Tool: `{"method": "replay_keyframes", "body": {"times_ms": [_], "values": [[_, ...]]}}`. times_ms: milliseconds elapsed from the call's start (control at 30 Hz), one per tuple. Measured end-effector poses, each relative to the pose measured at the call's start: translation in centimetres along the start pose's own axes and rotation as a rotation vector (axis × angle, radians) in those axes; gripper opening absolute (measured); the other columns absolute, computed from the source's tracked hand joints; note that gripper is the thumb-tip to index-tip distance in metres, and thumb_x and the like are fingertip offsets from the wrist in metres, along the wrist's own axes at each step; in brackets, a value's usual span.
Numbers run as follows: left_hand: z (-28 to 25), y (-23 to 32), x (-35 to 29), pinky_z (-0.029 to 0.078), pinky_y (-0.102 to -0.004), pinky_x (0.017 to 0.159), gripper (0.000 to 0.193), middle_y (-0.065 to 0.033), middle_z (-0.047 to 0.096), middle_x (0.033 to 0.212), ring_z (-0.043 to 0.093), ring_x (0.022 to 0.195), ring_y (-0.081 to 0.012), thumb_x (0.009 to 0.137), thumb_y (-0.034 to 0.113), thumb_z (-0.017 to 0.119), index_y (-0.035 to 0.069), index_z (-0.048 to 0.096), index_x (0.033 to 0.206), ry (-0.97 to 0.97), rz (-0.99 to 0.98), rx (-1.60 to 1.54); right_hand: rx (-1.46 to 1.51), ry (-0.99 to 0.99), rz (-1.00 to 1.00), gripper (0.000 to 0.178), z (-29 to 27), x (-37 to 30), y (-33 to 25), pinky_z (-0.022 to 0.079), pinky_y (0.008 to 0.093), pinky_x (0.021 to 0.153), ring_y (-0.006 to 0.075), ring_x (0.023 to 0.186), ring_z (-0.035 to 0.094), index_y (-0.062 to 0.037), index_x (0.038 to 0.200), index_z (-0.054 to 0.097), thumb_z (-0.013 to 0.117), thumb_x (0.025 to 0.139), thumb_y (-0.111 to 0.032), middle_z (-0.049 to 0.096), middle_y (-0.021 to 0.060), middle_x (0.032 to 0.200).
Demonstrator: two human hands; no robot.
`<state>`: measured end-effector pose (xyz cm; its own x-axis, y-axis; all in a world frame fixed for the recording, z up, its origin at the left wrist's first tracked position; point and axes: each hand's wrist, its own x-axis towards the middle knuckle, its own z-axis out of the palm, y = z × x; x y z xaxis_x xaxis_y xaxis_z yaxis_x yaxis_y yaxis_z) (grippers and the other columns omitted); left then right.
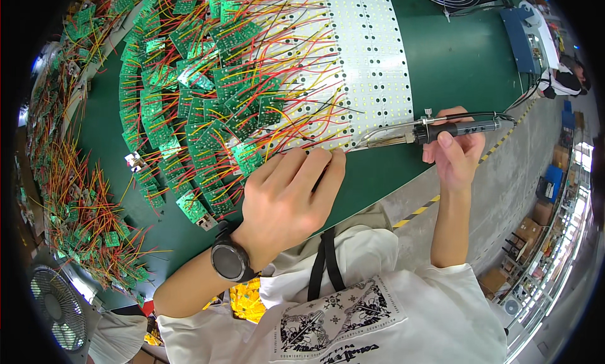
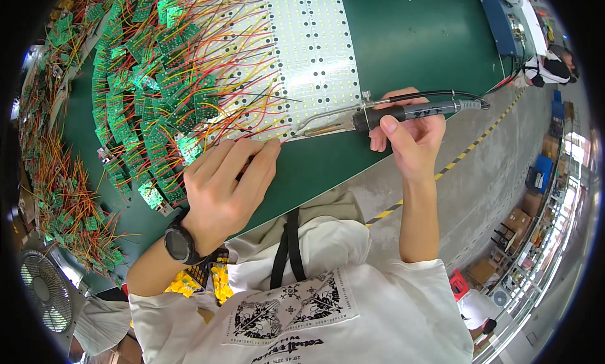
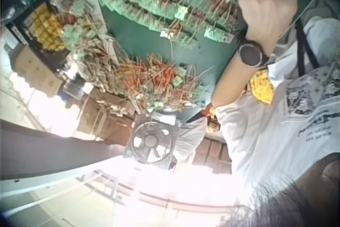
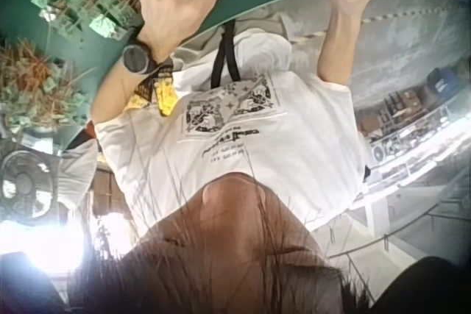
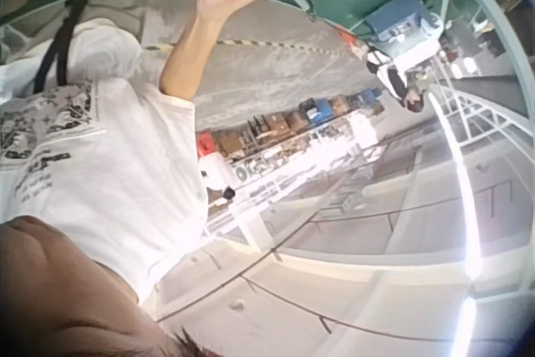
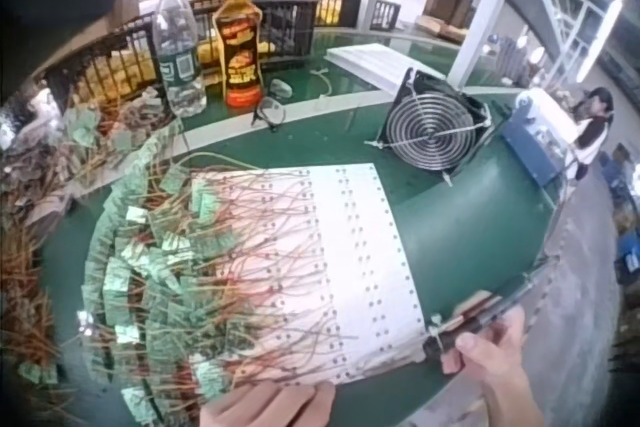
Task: The person solders wires from small circuit boards onto an LED panel using a soldering iron.
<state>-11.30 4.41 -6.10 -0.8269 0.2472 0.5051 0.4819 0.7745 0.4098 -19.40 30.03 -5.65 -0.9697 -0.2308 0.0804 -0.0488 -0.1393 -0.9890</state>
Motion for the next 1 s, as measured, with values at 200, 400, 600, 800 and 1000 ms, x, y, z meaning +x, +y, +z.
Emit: {"method": "replay_keyframes", "body": {"times_ms": [200, 400, 600, 800, 1000], "values": [[0.16, -0.16, 0.00, 0.044, -0.0290, 0.048, 0.030, -0.0033, 0.059, 0.074, 0.056, 0.059, -0.0168, 0.062, -0.003, 0.071, 0.001, 0.069, 0.092, -0.004, 0.018, 0.004, -0.003, -0.024, -0.012, 0.020, -0.34, -0.11, 0.21, 0.048, 0.0272, 0.042, 0.0184, 0.054, 0.061, 0.0091, 0.098, 0.058, 0.067, 0.083, 0.000, 0.062, 0.0169, 0.087], [0.26, -0.16, 0.05, 0.044, -0.0291, 0.047, 0.030, -0.0036, 0.058, 0.074, 0.056, 0.058, -0.0170, 0.061, -0.004, 0.071, 0.001, 0.068, 0.091, 0.002, 0.018, 0.003, -0.013, -0.011, 0.006, 0.020, -0.26, -0.24, 0.05, 0.048, 0.0272, 0.043, 0.0187, 0.055, 0.061, 0.0090, 0.098, 0.058, 0.066, 0.082, 0.001, 0.062, 0.0172, 0.089], [0.19, -0.15, 0.00, 0.044, -0.0292, 0.047, 0.029, -0.0036, 0.058, 0.074, 0.056, 0.058, -0.0169, 0.062, -0.004, 0.071, 0.000, 0.068, 0.091, 0.008, 0.010, -0.016, -0.034, -0.038, 0.011, 0.019, -0.24, -0.17, -0.05, 0.048, 0.0269, 0.044, 0.0182, 0.054, 0.061, 0.0094, 0.098, 0.058, 0.065, 0.082, 0.001, 0.062, 0.0169, 0.086], [0.16, -0.12, 0.00, 0.044, -0.0294, 0.048, 0.028, -0.0037, 0.059, 0.074, 0.057, 0.059, -0.0172, 0.063, -0.003, 0.072, 0.000, 0.068, 0.091, 0.002, 0.006, -0.029, -0.050, -0.035, 0.005, 0.020, -0.17, -0.21, -0.04, 0.048, 0.0268, 0.043, 0.0181, 0.054, 0.061, 0.0095, 0.099, 0.058, 0.065, 0.082, 0.001, 0.062, 0.0167, 0.087], [0.10, -0.08, 0.01, 0.044, -0.0298, 0.048, 0.027, -0.0039, 0.060, 0.075, 0.057, 0.059, -0.0174, 0.064, -0.004, 0.072, 0.000, 0.068, 0.091, -0.004, -0.006, -0.039, -0.033, -0.034, -0.005, 0.021, -0.27, -0.24, 0.10, 0.048, 0.0267, 0.043, 0.0182, 0.054, 0.061, 0.0092, 0.100, 0.058, 0.066, 0.082, 0.001, 0.062, 0.0171, 0.089]]}}
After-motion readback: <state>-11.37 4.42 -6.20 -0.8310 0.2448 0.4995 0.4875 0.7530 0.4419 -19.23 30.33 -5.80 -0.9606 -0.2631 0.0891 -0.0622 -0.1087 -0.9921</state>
